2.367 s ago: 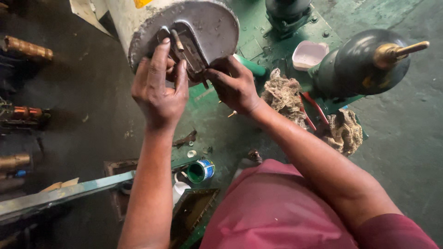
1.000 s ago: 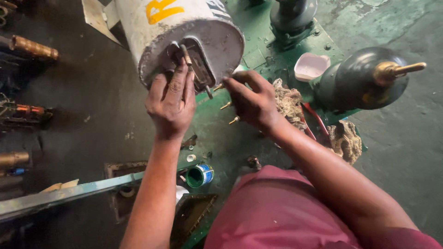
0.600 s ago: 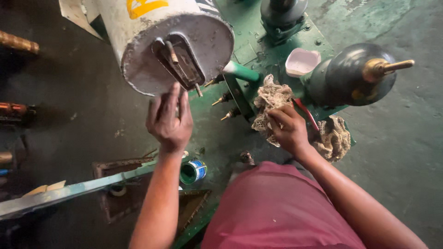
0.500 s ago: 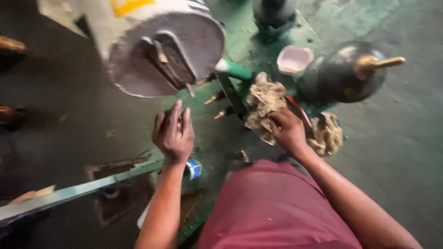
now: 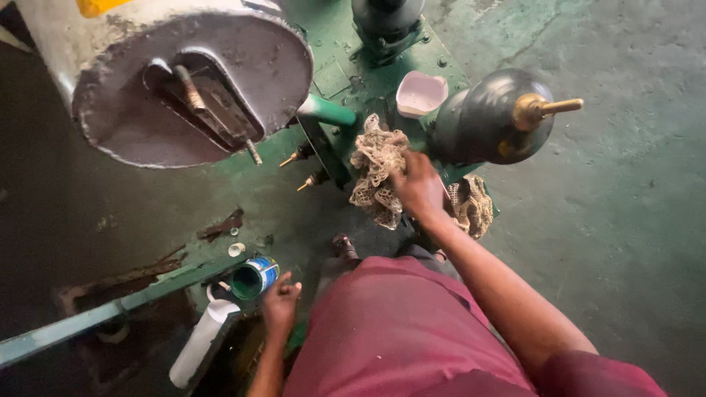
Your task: The person works on a large cylindrical component, placing small metal rods into slots on the metal frame and tightening them with a tool.
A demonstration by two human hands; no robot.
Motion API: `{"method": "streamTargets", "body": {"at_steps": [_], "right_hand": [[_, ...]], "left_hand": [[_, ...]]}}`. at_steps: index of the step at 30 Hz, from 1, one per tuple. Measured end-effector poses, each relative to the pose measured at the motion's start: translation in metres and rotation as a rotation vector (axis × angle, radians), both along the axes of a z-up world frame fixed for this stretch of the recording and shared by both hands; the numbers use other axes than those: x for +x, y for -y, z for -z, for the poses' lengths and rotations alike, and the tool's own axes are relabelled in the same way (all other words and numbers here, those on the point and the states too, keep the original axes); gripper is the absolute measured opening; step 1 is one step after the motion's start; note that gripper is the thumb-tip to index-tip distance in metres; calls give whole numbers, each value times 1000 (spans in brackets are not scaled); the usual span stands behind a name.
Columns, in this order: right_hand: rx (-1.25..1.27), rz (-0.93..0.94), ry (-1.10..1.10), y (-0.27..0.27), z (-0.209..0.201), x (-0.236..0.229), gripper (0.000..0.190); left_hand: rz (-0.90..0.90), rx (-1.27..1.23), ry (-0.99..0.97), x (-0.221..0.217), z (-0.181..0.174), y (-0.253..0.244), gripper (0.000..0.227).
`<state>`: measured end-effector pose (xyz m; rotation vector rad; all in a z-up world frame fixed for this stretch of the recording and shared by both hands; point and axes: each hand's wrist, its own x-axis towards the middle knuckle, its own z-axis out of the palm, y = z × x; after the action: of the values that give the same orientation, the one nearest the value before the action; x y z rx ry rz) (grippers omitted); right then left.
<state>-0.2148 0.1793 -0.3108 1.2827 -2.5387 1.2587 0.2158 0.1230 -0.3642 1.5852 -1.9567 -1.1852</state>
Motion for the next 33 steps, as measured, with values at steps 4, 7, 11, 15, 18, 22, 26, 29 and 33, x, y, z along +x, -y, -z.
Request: {"method": "streamTargets", "body": {"at_steps": [4, 7, 11, 15, 18, 22, 26, 29, 33], "right_hand": [[200, -89, -122, 20, 8, 27, 75], [132, -195, -3, 27, 11, 30, 56], [-2, -239, -18, -1, -6, 35, 27], [-278, -801, 472, -33, -47, 61, 32], [-110, -1115, 492, -37, -69, 77, 28], [33, -1231, 655, -31, -75, 74, 17], [159, -530, 421, -13, -51, 61, 24], [121, -248, 19, 15, -21, 53, 42], [387, -102, 30, 71, 14, 37, 58]], "left_hand": [[-237, 372, -97, 4, 19, -8, 50], [-246, 395, -146, -15, 8, -8, 51], [-208, 547, -257, -50, -33, -8, 58], [-212, 1030, -775, -114, -75, 7, 66], [-139, 1276, -970, -156, -92, 11, 64], [475, 301, -629, -157, -93, 18, 36], [-229, 651, -376, -118, -65, 25, 41], [-349, 581, -206, -70, -43, 14, 22], [-284, 467, -227, -29, -22, -14, 14]]}}
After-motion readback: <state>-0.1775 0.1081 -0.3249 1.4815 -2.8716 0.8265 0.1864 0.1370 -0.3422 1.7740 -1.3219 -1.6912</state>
